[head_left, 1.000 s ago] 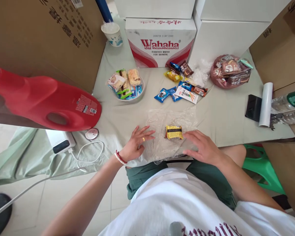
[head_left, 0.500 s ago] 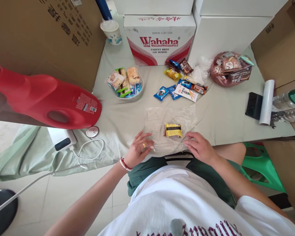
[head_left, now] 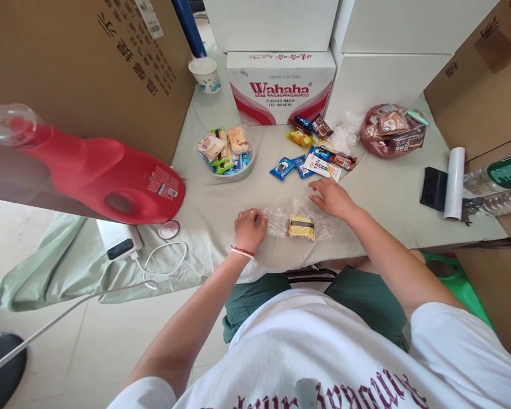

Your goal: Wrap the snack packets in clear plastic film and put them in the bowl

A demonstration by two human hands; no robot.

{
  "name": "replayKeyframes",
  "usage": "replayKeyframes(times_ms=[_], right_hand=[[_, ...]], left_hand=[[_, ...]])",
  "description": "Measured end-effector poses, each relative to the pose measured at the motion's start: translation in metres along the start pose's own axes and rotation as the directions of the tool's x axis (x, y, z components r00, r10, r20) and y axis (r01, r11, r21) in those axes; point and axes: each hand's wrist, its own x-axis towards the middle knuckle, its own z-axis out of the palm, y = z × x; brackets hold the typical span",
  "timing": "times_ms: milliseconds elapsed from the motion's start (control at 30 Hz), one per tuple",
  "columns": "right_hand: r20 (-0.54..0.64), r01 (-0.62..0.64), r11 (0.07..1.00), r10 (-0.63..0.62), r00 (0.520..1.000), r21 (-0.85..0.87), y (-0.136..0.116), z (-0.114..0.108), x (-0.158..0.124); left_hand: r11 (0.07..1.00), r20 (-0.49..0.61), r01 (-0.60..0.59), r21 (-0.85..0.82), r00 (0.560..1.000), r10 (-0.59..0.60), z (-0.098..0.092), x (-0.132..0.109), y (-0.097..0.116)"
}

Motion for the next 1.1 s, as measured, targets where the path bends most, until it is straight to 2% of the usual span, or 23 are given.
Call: replayKeyframes(times_ms=[67, 167, 233, 333, 433, 533, 633, 700, 767, 833, 867, 933, 1033, 1100], right_hand=[[0.105, 0.040, 0.999, -0.041, 0.994, 0.015, -0.005, 0.008, 0.016], [0.213, 0.148, 0.986, -0.162, 0.964, 0.078, -0.009, 0.019, 0.030], [0.221, 0.259, 0.953, -0.289, 0.931, 0.157, -0.010, 0.022, 0.035], [0.206, 0.390, 0.867, -0.462, 0.862, 0.310, -0.011, 0.017, 0.039], [0.185, 0.425, 0.780, -0.552, 0.813, 0.459, -0.013, 0.010, 0.043], [0.173, 0.368, 0.764, -0.522, 0.835, 0.530, -0.017, 0.006, 0.049], [0.185, 0.302, 0.837, -0.421, 0.888, 0.457, -0.021, 0.009, 0.054], [0.197, 0.281, 0.873, -0.381, 0.903, 0.399, -0.022, 0.012, 0.057], [0.210, 0.271, 0.886, -0.367, 0.906, 0.375, -0.024, 0.014, 0.058], [0.224, 0.270, 0.895, -0.362, 0.905, 0.356, -0.025, 0.014, 0.059], [0.228, 0.273, 0.900, -0.360, 0.905, 0.340, -0.025, 0.014, 0.060], [0.221, 0.286, 0.909, -0.359, 0.907, 0.305, -0.026, 0.012, 0.059], [0.194, 0.304, 0.920, -0.354, 0.915, 0.246, -0.028, 0.008, 0.056], [0.191, 0.299, 0.933, -0.336, 0.922, 0.199, -0.030, 0.005, 0.053]], left_hand=[[0.998, -0.057, -0.046, -0.035, 0.997, 0.044, 0.002, -0.005, -0.001], [0.972, -0.096, -0.199, -0.122, 0.977, 0.188, 0.003, -0.012, -0.004], [0.946, -0.081, -0.280, -0.161, 0.959, 0.270, 0.004, -0.013, -0.004], [0.932, -0.044, -0.319, -0.174, 0.948, 0.316, 0.006, -0.013, -0.002], [0.918, -0.037, -0.353, -0.181, 0.935, 0.353, 0.008, -0.010, 0.000], [0.918, -0.118, -0.368, -0.147, 0.928, 0.353, 0.007, -0.011, 0.003], [0.932, -0.240, -0.362, -0.002, 0.905, 0.351, 0.003, -0.018, 0.007], [0.890, -0.186, -0.447, 0.088, 0.871, 0.456, -0.002, -0.024, 0.011], [0.805, -0.018, -0.585, 0.093, 0.808, 0.589, -0.007, -0.027, 0.017], [0.753, 0.121, -0.656, 0.048, 0.752, 0.648, -0.010, -0.025, 0.026], [0.754, 0.156, -0.655, 0.040, 0.750, 0.643, -0.011, -0.022, 0.030], [0.785, 0.169, -0.617, 0.058, 0.781, 0.601, -0.010, -0.011, 0.036], [0.844, 0.091, -0.526, 0.103, 0.850, 0.518, -0.004, 0.007, 0.037], [0.887, 0.029, -0.456, 0.078, 0.890, 0.455, 0.003, 0.016, 0.033]])
